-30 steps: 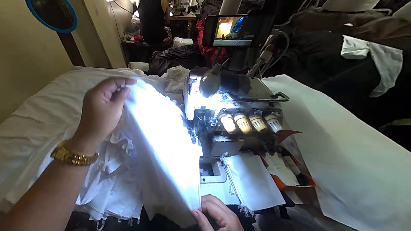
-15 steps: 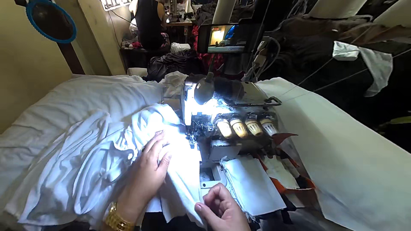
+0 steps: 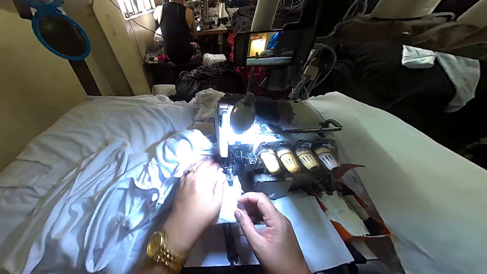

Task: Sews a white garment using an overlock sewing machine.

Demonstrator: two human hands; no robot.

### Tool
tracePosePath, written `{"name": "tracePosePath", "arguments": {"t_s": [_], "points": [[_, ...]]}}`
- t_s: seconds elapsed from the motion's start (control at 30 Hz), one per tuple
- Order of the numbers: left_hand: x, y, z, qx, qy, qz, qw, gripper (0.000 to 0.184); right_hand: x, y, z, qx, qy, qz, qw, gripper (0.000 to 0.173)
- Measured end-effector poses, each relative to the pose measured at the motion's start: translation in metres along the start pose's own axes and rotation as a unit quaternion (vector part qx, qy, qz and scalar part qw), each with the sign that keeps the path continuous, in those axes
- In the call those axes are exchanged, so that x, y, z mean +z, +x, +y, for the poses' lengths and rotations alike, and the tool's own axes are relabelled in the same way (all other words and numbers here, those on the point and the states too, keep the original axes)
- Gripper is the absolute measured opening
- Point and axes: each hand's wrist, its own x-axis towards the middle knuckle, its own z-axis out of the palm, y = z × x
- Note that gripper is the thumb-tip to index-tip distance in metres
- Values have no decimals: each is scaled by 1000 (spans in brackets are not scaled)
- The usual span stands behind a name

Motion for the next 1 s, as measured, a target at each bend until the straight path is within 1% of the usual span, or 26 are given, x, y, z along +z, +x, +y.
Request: {"name": "tracePosePath", "arguments": {"t_s": [0.1,0.17,0.23,0.33,0.37,0.43,0.5,0.57,0.63,0.7,0.73,0.77,0.8,0.83,0.87,0.93,0.97,1.0], "points": [[-3,31,-12,-20,-7,-73,997,29,-1,1,-5,13,-25,-16,999,22],[-2,50,-21,-20,-5,-93,995,25,-2,-5,-10,40,-7,-38,998,27],[0,65,-28,-19,-11,-87,996,25,-2,-11,-14,55,13,-55,997,29],[2,70,-28,-19,4,-38,999,18,-6,-13,-19,54,28,-63,996,28],[3,66,-28,-21,-3,-6,1000,16,-8,-12,-22,50,28,-61,996,27],[3,50,-30,-33,-82,80,993,13,-12,-8,-25,44,27,-56,997,23],[-1,25,-31,-69,-181,166,967,14,-14,-1,-26,28,21,-48,998,19],[-10,-4,-17,-97,-235,230,939,12,-10,5,-24,-4,20,-30,999,19],[-17,-37,4,-91,-282,248,922,10,-4,9,-20,-38,33,-21,998,25],[-21,-66,25,-71,-337,213,914,10,2,10,-17,-70,45,-47,995,32],[-21,-74,31,-57,-353,191,914,10,3,9,-14,-86,44,-64,993,32],[-21,-78,35,-42,-350,173,920,12,3,7,-10,-95,40,-73,992,28],[-21,-79,35,-25,-326,157,932,13,1,4,-7,-93,28,-71,993,22],[-21,-77,33,-9,-284,144,948,15,-3,2,-4,-86,6,-67,994,19],[-21,-72,29,5,-229,128,965,22,-10,0,1,-73,-26,-64,995,18],[-19,-57,16,22,-93,95,991,41,-25,-2,11,-56,-114,-60,990,19],[-16,-47,7,18,-32,77,996,46,-31,-3,16,-54,-155,-61,985,20],[-12,-36,-4,7,8,62,998,45,-37,-4,18,-50,-172,-72,981,21]]}}
